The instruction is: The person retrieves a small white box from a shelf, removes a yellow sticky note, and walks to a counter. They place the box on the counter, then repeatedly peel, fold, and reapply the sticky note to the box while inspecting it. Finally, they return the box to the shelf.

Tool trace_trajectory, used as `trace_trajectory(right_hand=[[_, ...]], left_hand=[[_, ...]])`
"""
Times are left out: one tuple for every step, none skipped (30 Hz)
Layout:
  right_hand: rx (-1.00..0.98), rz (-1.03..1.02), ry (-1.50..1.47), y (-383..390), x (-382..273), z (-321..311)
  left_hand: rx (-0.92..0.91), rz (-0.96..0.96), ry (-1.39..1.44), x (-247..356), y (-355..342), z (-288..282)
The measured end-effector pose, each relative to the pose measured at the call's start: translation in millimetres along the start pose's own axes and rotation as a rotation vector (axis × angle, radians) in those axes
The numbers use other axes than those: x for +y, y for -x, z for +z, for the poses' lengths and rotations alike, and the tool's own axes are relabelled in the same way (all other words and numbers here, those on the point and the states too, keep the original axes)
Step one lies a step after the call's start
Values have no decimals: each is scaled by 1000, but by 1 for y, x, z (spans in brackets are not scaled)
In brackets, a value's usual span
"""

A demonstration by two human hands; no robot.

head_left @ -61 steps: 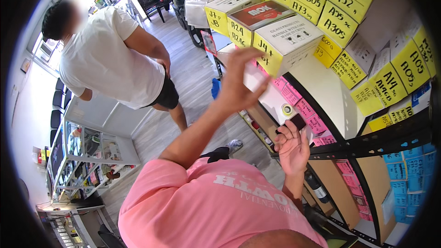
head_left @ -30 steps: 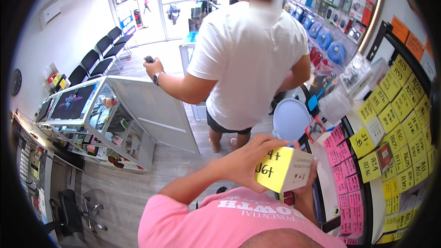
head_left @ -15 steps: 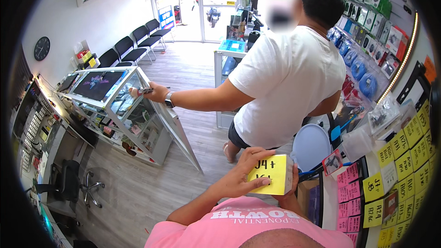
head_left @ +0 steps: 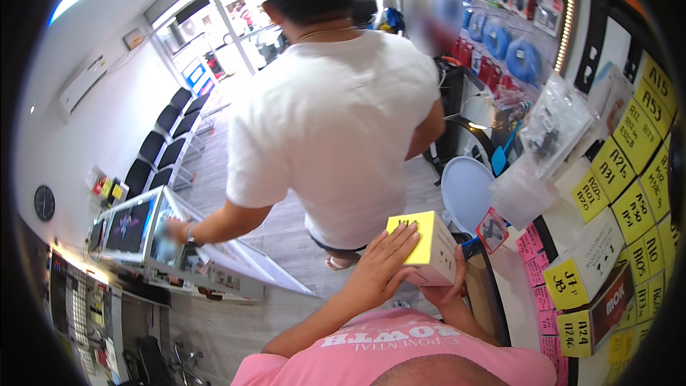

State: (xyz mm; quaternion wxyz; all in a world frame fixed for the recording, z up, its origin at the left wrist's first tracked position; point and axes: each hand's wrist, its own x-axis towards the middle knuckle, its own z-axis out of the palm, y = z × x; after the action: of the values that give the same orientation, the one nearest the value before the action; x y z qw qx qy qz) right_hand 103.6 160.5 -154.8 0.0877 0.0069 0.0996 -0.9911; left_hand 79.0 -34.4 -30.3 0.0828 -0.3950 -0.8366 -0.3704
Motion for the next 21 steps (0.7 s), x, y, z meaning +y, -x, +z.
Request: trace_trajectory(right_hand=[[45,-34,-9,-2,-3,-12],[90,-65,-20,-3,-7,-22],[92,-77,-21,-3,-11,-21],[95,-86,-23,-3,-14,-20],[99,-92,-26,-4,-16,-18],[87,-98,-43,-6,-19,-14],[75,-103,-61,-7,-21,-10],[63,-105,-80,-10,-23,-7],[48,-106,-72,-12,-27,-5],[33,-106,-65,-15,-31,-1],[33,-100,-60,-14,-32,0],[10,-108,-55,-21,-36,2],[16,-106,-59,-26,-35,1],[-18,-78,-60,-33,-31,-4],[-43,-56,-52,-40,-30,-9],[-83,-30,-72,-43,-30,-11],[-141,4,-101,-48,-26,-11],[-150,81,-182,-55,-25,-11],[-172,158,-261,-60,-23,-10],[-109,141,-90,-62,-15,-3],[-82,153,26,-61,-7,-8]], left_hand=[[13,4,27,-8,-6,11],[98,18,43,-11,-14,22],[91,13,23,-14,-20,28],[84,5,3,-16,-24,33],[77,-6,-19,-19,-28,36],[102,-23,-8,-21,-32,39],[126,-43,2,-23,-35,41],[149,-64,11,-25,-38,43],[184,-78,68,-28,-38,44],[217,-92,125,-33,-38,44],[247,-120,188,-33,-34,46],[276,-132,238,-33,-38,44],[289,-121,226,-34,-40,42],[295,-134,209,-34,-39,39],[317,-89,146,-38,-42,36],[318,-47,149,-39,-51,31],[357,-22,157,-40,-55,25],[355,-21,153,-43,-55,17],[346,30,179,-40,-56,7],[349,94,189,-38,-59,-7],[352,164,190,-38,-57,-18]])
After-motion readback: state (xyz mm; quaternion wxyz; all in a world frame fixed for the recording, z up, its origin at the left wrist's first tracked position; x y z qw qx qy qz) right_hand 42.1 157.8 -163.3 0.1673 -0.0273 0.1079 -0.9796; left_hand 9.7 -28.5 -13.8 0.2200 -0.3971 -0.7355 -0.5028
